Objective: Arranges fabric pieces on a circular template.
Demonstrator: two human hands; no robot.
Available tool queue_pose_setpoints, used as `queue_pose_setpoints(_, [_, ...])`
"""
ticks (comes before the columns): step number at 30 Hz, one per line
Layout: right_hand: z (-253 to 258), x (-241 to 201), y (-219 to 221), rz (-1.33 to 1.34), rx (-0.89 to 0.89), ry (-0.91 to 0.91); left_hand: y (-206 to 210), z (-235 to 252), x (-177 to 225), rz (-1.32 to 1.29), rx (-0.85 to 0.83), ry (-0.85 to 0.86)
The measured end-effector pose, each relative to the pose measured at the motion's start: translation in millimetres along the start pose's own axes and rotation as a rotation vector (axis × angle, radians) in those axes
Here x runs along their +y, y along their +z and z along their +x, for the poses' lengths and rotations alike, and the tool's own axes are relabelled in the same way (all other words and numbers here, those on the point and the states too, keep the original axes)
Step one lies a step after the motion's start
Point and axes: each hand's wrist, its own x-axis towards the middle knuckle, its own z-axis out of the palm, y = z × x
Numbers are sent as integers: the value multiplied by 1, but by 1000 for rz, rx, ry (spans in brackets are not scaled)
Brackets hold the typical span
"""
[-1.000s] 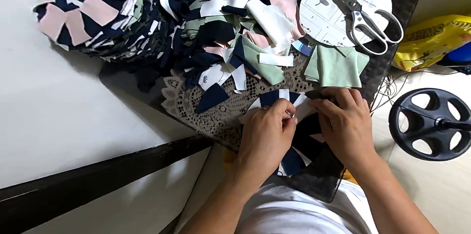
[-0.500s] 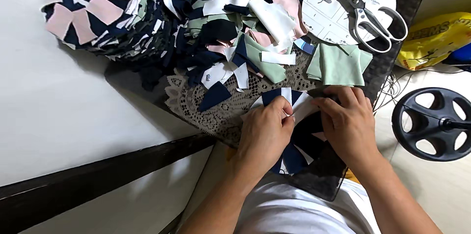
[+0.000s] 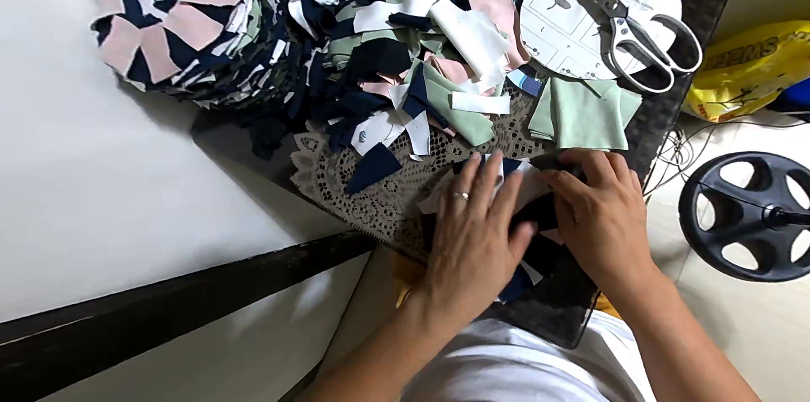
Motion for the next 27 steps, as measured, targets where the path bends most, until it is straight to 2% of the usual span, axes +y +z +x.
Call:
queue_pose_setpoints(3, [0, 0, -2, 43, 4, 13, 18, -9, -7, 79, -71, 147])
queue_pose_setpoints(7, [-5, 2, -2, 120, 95, 17, 17, -10, -17, 70, -123, 194])
queue_pose_setpoints(12, [-14, 6, 7, 247, 185, 70, -19, 44, -41, 62, 37, 152])
queue_pose_setpoints(14, [-15, 7, 9, 269, 205, 89, -27, 71, -53, 116, 75, 202])
queue_pose_setpoints(17, [-16, 8, 10, 282, 228, 110, -27, 99, -62, 196, 46, 304])
queue_pose_setpoints(23, [-16, 8, 10, 298, 229, 133, -25, 118, -65, 273, 30, 393])
queue_pose_setpoints(27, [-16, 8, 10, 282, 219, 90, -18, 119, -72, 299, 101, 453])
